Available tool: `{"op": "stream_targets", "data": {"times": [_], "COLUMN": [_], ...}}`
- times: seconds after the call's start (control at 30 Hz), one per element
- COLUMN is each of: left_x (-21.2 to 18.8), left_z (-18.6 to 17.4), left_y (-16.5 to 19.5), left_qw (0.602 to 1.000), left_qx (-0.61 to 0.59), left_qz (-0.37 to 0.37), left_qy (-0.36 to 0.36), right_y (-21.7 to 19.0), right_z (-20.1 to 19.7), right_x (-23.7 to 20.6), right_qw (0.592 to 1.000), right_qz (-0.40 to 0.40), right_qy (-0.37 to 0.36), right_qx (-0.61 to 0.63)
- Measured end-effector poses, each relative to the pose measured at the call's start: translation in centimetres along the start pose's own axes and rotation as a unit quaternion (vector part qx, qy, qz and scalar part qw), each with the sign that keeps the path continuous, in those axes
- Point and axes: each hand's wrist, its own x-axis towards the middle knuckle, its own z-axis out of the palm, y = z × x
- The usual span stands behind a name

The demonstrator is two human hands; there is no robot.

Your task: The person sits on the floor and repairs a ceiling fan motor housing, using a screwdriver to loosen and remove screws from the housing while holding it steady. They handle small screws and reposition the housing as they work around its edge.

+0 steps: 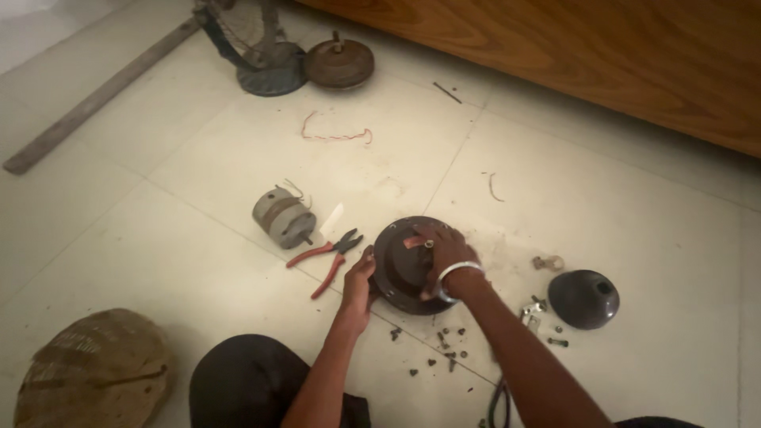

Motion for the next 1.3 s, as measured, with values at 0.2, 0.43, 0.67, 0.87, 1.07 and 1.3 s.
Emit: {"op": "stream_targets", "data": {"times": [0.2, 0.43, 0.67, 0.87, 1.07, 1.3], "left_x": [-0.8, -0.3, -0.5, -1.1, -1.0, -2.0], "left_z": [0.6, 0.4, 0.5, 0.9, 0.7, 1.7], "left_y": [0.7, -1.0, -1.1, -0.9, -1.2, -0.8], "left_qw": [0.999, 0.967, 0.956, 0.971, 0.969, 0.895], "left_qx": [0.035, 0.165, 0.233, 0.207, 0.209, 0.314], "left_qz": [0.000, 0.186, 0.133, 0.085, 0.105, 0.293], "left_qy": [0.018, 0.053, 0.120, 0.088, 0.076, 0.120], "right_y": [0.4, -1.7, -4.1, -1.4, 1.1, 0.0], "right_z": [0.5, 1.9, 2.1, -0.7, 2.2, 4.5], "right_x": [-0.1, -1.5, -1.7, -2.5, -1.4, -1.3], "right_qw": [0.999, 0.988, 0.989, 0.980, 0.950, 0.979], "right_qz": [0.014, 0.134, 0.100, 0.190, -0.161, 0.099], "right_qy": [0.018, 0.064, 0.092, 0.034, 0.267, 0.164], "right_qx": [0.047, 0.042, -0.063, -0.039, -0.021, 0.070]}}
